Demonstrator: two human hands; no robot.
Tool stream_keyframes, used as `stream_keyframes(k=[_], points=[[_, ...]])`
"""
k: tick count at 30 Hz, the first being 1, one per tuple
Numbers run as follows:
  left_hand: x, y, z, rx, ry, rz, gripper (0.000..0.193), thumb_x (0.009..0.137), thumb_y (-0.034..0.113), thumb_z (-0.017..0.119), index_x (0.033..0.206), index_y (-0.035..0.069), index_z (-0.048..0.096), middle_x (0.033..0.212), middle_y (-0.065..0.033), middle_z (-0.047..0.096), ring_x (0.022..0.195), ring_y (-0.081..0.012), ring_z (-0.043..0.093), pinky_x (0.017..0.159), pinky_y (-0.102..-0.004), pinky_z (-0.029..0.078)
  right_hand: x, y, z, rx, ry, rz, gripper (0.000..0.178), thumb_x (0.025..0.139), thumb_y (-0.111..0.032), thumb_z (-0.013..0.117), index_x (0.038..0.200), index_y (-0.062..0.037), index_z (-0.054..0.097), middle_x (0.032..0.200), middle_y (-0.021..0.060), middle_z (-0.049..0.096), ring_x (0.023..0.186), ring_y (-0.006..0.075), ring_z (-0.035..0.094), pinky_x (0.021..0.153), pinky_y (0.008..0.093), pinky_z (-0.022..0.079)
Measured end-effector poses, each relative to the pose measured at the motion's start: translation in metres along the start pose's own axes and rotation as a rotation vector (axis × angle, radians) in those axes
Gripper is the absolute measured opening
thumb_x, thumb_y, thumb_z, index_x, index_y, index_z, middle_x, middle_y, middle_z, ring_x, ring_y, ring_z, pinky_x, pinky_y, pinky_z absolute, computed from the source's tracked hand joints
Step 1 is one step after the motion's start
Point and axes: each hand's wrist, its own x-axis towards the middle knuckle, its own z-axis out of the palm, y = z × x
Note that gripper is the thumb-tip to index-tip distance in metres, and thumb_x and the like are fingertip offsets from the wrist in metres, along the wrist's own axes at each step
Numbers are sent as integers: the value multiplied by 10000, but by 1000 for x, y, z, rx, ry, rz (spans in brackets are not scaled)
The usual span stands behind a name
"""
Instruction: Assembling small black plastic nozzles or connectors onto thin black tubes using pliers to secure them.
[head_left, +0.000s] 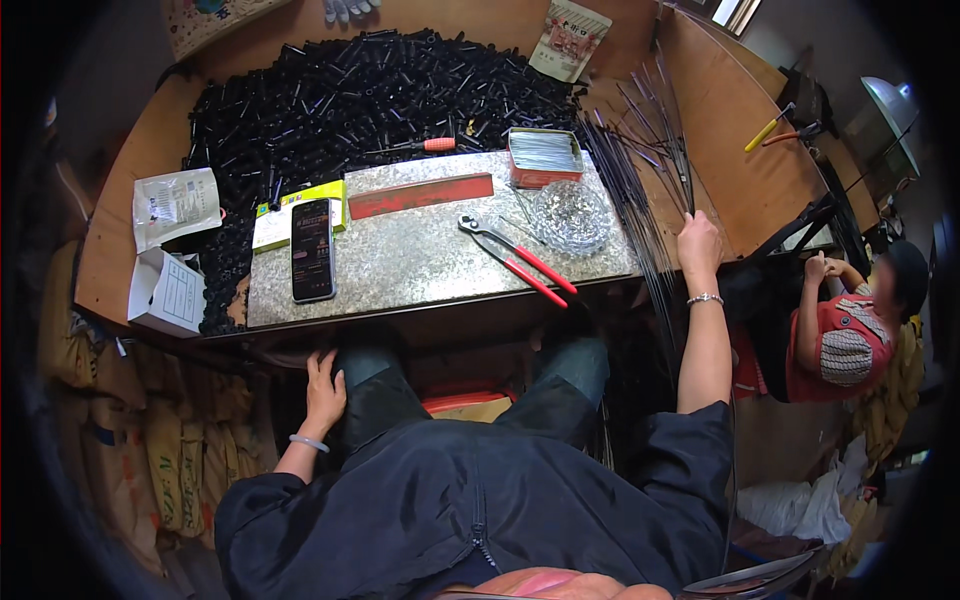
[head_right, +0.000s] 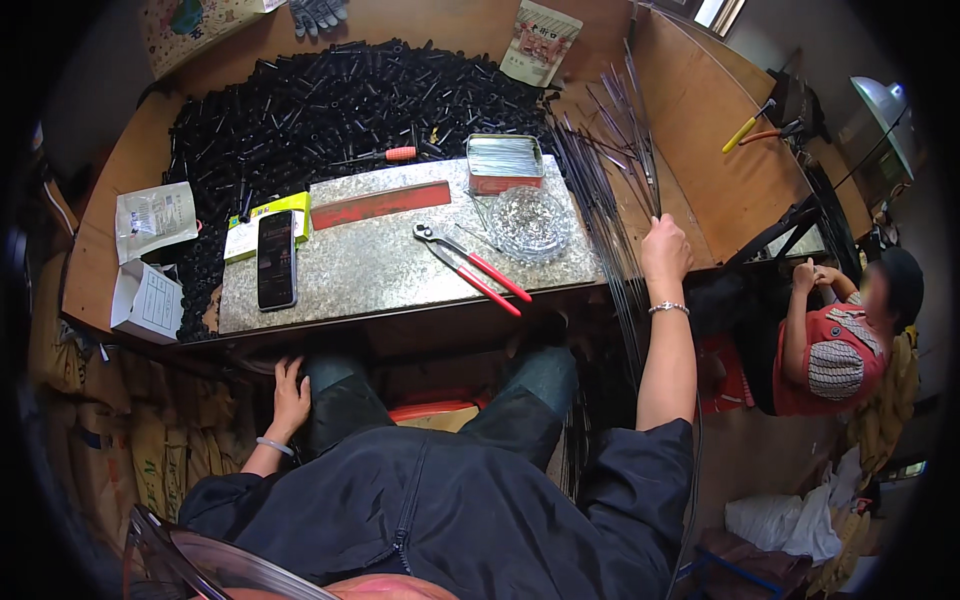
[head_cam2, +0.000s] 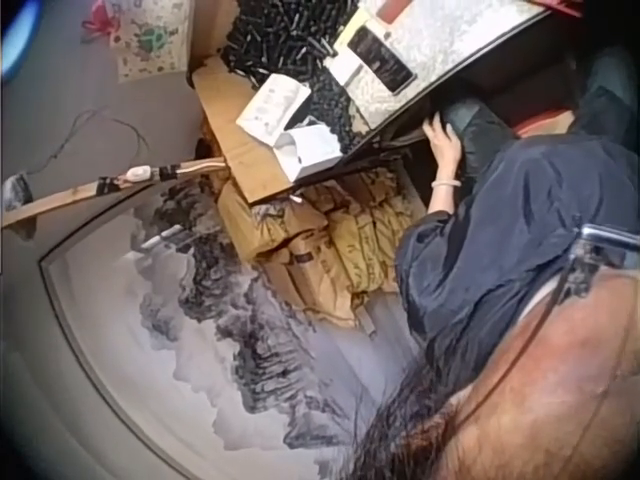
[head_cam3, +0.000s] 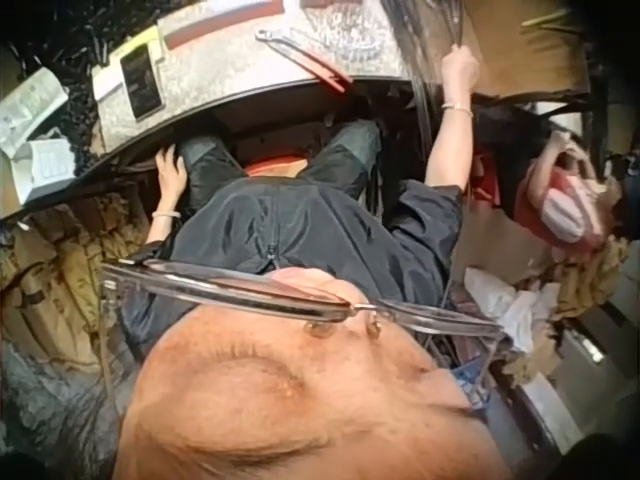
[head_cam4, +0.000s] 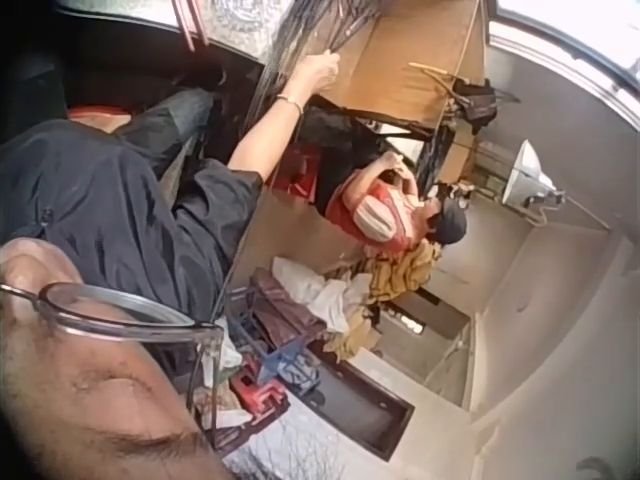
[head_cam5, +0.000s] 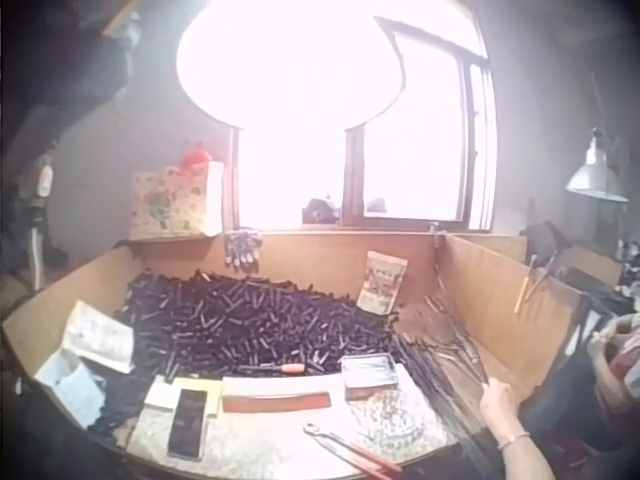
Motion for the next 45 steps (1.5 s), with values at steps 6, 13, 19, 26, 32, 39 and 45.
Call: stream_keyframes(k=[6,13,19,26,32,39,45], points=[[3,13,-1,-13,8,16,420,835,83,534,1247,55,461,1278,-246,363,1112,-422,467,915,-419,426,18,10,11,87,70,-19,316,929,-297,421,922,-5,543,879,252,619,851,449,583,731,537,447],[14,66,-15,-124,-40,211,435,787,82,610,1209,56,507,1241,-200,434,1117,-385,480,919,-393,427,28,-3,-13,1106,-206,198,227,953,-257,473,976,-32,497,609,2,464,436,105,435,383,265,363],[33,146,-37,-345,-81,489,439,762,65,653,1184,40,538,1167,-164,539,1062,-336,541,899,-369,445,-15,-67,-71,1649,-403,66,122,965,-209,458,944,-88,462,673,-16,443,396,21,323,322,180,277],[122,274,-94,-381,263,826,1017,670,295,791,1404,-41,173,1429,-266,229,1337,-407,228,1080,-429,229,-97,-120,-120,1599,-607,-271,350,958,-112,450,1298,-43,406,749,21,516,414,11,347,345,150,278],[190,283,-107,-883,87,567,1098,661,309,806,1395,-72,84,1315,-274,404,1071,-250,568,811,-309,506,-160,-149,-138,1528,-1017,-487,500,919,-97,523,1363,-28,305,810,68,557,429,48,392,380,185,306],[201,241,-120,-1148,64,486,345,771,87,691,1076,-40,590,794,-88,676,693,-122,652,664,-252,523,-184,-144,-126,1421,-1324,-326,352,936,-143,509,1253,-6,444,680,-2,510,467,22,374,429,168,286],[202,226,-139,-1312,-52,392,219,859,110,628,1021,-38,636,816,-91,666,726,-137,651,663,-244,547,-193,-127,-119,1380,-1336,-288,293,944,-152,499,1194,0,496,644,-23,490,504,17,376,454,174,288]])
